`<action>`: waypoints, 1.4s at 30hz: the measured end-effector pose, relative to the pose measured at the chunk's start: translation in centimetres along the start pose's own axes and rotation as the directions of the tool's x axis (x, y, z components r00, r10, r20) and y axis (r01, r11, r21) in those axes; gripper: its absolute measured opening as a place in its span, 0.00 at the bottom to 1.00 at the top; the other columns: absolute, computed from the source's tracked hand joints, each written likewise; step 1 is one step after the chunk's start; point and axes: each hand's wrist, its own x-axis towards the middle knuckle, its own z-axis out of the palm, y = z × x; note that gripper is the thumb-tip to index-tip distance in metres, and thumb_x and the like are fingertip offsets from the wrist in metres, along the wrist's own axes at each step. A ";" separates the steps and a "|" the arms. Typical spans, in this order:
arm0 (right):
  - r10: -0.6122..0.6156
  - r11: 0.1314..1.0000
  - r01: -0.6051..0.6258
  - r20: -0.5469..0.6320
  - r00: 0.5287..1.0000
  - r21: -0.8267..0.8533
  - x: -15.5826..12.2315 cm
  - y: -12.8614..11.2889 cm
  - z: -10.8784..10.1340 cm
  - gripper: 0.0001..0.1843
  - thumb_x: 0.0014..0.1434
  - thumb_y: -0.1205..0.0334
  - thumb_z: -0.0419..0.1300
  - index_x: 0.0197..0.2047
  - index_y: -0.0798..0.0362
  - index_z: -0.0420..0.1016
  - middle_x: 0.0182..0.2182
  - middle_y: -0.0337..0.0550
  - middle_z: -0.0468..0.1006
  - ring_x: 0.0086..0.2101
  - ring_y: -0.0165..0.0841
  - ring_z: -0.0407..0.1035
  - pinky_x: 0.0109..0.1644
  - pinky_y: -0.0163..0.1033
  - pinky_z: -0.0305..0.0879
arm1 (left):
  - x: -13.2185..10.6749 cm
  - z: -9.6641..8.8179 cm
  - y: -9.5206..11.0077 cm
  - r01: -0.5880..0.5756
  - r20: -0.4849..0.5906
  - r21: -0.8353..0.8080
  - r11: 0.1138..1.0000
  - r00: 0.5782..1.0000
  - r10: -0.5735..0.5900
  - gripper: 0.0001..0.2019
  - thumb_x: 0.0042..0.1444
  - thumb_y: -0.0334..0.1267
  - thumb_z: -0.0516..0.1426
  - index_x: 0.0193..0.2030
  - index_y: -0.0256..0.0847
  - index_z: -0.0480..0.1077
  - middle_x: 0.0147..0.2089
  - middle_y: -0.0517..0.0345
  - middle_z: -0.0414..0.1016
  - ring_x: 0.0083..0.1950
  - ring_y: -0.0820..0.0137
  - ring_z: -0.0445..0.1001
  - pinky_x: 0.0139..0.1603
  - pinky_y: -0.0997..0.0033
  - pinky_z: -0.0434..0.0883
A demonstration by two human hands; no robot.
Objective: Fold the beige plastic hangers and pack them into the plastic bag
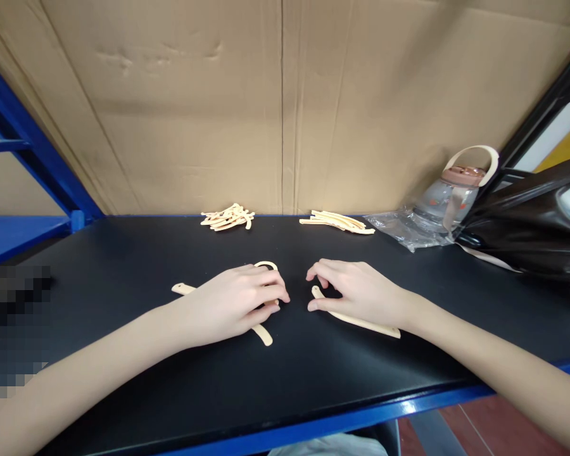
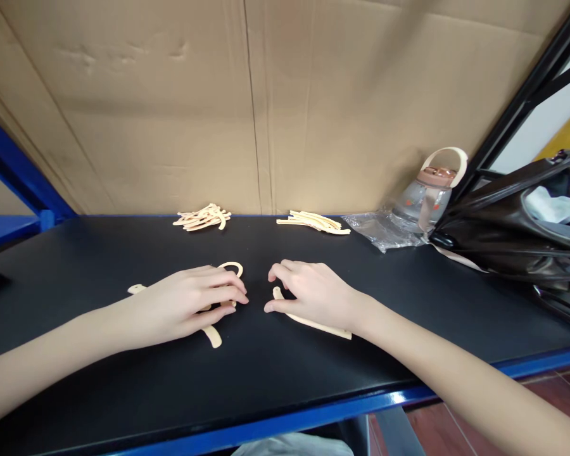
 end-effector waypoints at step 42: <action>0.050 0.948 -0.040 -0.026 0.998 0.317 0.4 -1.1 1.5 0.09 0.60 0.56 0.60 0.32 0.51 0.67 0.30 0.34 0.69 0.31 0.27 0.63 0.31 0.31 0.56 | 0.9 1.7 0.4 0.094 -0.124 -0.139 0.986 0.986 -0.111 0.08 0.68 0.33 0.46 0.42 0.41 0.65 0.38 0.59 0.70 0.39 0.69 0.67 0.41 0.69 0.63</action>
